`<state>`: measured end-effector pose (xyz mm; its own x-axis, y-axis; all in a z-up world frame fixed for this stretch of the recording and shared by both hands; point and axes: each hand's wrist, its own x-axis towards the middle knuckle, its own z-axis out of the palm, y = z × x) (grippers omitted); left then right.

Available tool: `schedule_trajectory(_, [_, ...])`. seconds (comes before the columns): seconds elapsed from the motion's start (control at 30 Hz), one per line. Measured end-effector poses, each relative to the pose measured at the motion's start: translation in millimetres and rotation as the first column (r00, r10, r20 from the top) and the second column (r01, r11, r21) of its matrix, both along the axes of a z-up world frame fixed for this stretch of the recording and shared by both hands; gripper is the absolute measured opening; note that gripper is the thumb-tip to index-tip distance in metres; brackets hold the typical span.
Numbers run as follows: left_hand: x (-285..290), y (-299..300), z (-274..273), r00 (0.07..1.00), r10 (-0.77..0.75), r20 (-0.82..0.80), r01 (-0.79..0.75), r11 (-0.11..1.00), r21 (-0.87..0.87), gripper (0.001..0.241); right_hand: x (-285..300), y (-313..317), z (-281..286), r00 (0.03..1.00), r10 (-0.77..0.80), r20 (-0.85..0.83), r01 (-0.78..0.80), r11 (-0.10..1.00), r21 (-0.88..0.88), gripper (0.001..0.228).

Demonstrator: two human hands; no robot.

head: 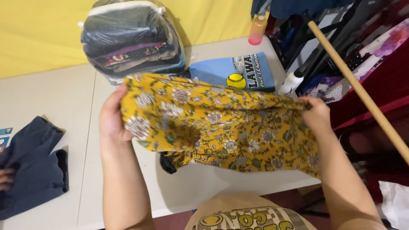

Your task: The person folds a pair of dark grey sweatpants on a white table, smoothing the fabric and folding them into a compact rectangle. They then retrieve a light blue t-shirt from a laundry basket, spray it with a liquid from a white bottle, and fold it. Finally, they take a yellow floral dress from the basket, spray it, and begin folding it.

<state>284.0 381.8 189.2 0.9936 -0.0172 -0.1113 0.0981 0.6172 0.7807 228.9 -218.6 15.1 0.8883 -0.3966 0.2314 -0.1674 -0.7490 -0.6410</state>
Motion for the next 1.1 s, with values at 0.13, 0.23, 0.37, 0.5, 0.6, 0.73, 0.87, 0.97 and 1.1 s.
schedule_trajectory(0.13, [-10, -13, -4, 0.972, 0.157, 0.176, -0.163, 0.986, 0.022, 0.045, 16, -15, -10, 0.998, -0.013, 0.062, 0.020, 0.992, -0.124, 0.046])
schedule_trajectory(0.23, [-8, -1, -59, 0.947, 0.257, 0.191, -0.312, 0.873, 0.375, 0.071, 20, -14, -10, 0.998, -0.069, 0.011, 0.070, 0.991, -0.111, 0.046])
schedule_trajectory(0.37, [-13, 17, -149, 0.937, 0.342, 0.070, -0.239, 0.482, 0.843, 0.062, 19, 0, -5, 0.989, -0.114, -0.094, 0.115, 0.993, 0.005, 0.058])
schedule_trajectory(0.5, [-47, 0, -187, 0.919, 0.392, -0.048, -0.021, 0.170, 0.985, 0.057, 30, 18, 17, 0.991, -0.082, -0.102, 0.099, 0.979, 0.176, 0.085])
schedule_trajectory(0.6, [-55, -3, -250, 0.897, 0.421, -0.133, 0.143, 0.009, 0.990, 0.063, 48, 20, 16, 0.993, -0.103, -0.061, 0.115, 0.961, 0.252, 0.100])
schedule_trajectory(0.73, [-70, -11, -287, 0.882, 0.424, -0.206, 0.207, 0.044, 0.977, 0.085, 83, 8, -11, 0.988, -0.107, 0.109, 0.074, 0.958, 0.276, 0.110])
schedule_trajectory(0.87, [-88, -23, -245, 0.855, 0.434, -0.284, 0.219, 0.196, 0.956, 0.080, 105, 7, -19, 0.980, -0.161, 0.119, 0.118, 0.943, 0.310, 0.112])
schedule_trajectory(0.97, [-92, -31, -218, 0.834, 0.372, -0.407, 0.290, 0.334, 0.897, 0.074, 136, -1, -36, 0.965, -0.185, 0.188, 0.098, 0.914, 0.394, 0.104])
schedule_trajectory(1.1, [-100, -51, -156, 0.827, 0.291, -0.480, 0.343, 0.414, 0.843, 0.077, 170, -15, -66, 0.923, -0.214, 0.319, 0.040, 0.879, 0.475, 0.075])
